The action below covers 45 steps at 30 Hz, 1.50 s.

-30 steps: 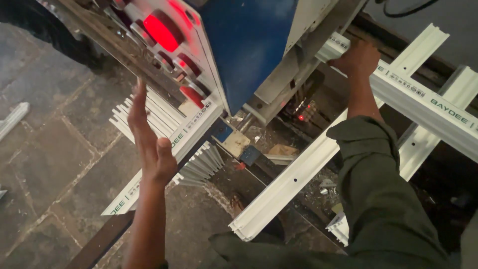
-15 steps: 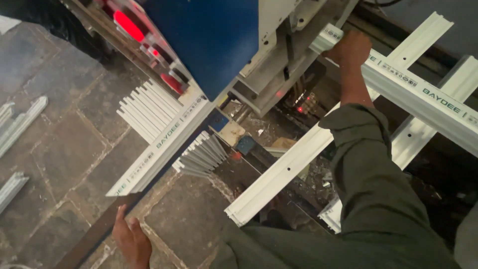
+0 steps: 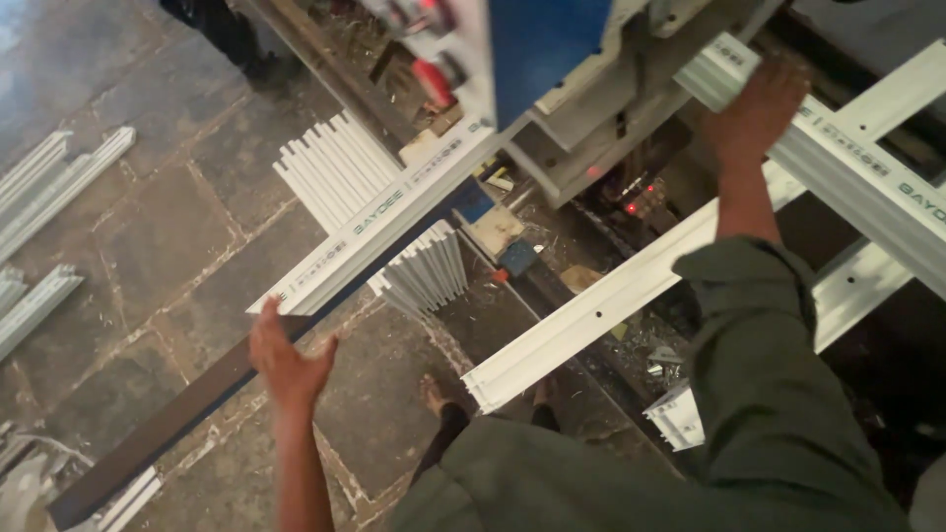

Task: The person picks up long white window frame profiles from the floor, carries them to a cutting machine, and feeds them into the machine one at a time. The person repeatedly handles the profiles, aligns them, and operates the machine to cut the pieces.

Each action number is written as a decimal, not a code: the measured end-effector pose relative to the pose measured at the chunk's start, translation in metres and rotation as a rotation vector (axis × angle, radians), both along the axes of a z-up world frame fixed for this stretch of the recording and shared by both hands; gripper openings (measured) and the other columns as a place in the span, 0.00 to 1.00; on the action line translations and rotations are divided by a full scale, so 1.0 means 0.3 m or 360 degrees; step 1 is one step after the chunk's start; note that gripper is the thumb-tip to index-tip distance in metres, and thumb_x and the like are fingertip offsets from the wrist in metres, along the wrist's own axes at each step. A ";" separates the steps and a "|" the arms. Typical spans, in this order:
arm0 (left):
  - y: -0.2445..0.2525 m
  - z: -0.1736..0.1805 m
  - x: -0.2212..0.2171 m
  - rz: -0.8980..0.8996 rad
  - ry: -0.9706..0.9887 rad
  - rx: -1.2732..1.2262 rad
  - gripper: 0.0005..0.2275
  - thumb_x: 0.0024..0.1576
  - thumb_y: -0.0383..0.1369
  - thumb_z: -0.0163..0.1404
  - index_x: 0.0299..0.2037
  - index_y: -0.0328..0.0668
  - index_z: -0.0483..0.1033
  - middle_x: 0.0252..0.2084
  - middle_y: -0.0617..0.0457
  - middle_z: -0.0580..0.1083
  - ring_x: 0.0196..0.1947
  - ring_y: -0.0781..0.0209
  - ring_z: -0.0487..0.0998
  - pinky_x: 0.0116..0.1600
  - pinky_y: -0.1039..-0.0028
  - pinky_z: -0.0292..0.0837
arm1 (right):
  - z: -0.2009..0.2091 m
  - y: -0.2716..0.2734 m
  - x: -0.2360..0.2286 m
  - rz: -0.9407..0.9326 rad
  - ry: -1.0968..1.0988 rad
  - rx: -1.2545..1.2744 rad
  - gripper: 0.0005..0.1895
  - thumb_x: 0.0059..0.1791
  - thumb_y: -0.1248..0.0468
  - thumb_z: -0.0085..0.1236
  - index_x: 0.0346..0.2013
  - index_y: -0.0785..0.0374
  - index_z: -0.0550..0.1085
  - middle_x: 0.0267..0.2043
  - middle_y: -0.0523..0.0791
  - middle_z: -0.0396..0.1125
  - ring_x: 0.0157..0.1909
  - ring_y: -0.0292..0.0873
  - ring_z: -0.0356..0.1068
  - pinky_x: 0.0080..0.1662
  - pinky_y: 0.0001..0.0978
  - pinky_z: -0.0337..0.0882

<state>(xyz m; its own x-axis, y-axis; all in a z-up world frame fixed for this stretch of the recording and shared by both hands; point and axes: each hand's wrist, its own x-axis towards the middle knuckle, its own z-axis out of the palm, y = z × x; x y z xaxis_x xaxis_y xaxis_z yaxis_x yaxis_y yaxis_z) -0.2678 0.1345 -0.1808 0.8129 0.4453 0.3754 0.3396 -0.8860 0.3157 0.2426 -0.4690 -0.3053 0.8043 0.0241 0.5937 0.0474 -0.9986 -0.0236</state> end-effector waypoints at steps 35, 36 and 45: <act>0.577 -0.264 0.147 -0.1150 -0.0386 -0.0775 0.17 0.47 0.41 0.68 0.43 0.44 0.81 0.38 0.51 0.82 0.34 0.53 0.83 0.37 0.65 0.77 | 0.002 1.291 -0.250 -0.0176 0.0434 0.0919 0.48 0.45 0.63 0.53 0.76 0.73 0.47 0.81 0.63 0.35 0.82 0.62 0.37 0.77 0.41 0.45; 0.579 -0.263 0.149 -0.1152 -0.0363 -0.0791 0.17 0.48 0.41 0.68 0.43 0.44 0.81 0.37 0.52 0.82 0.33 0.54 0.83 0.36 0.65 0.77 | 0.032 1.306 -0.247 -0.0223 0.0471 0.0923 0.47 0.45 0.62 0.54 0.76 0.72 0.47 0.80 0.63 0.35 0.81 0.62 0.38 0.77 0.41 0.46; 0.576 -0.249 0.145 -0.1109 -0.0425 -0.0811 0.17 0.47 0.41 0.67 0.43 0.45 0.81 0.38 0.52 0.82 0.34 0.54 0.83 0.37 0.66 0.77 | 0.541 1.636 -0.662 0.0431 -0.0019 0.0515 0.50 0.46 0.55 0.70 0.76 0.62 0.53 0.75 0.57 0.57 0.74 0.57 0.60 0.71 0.46 0.62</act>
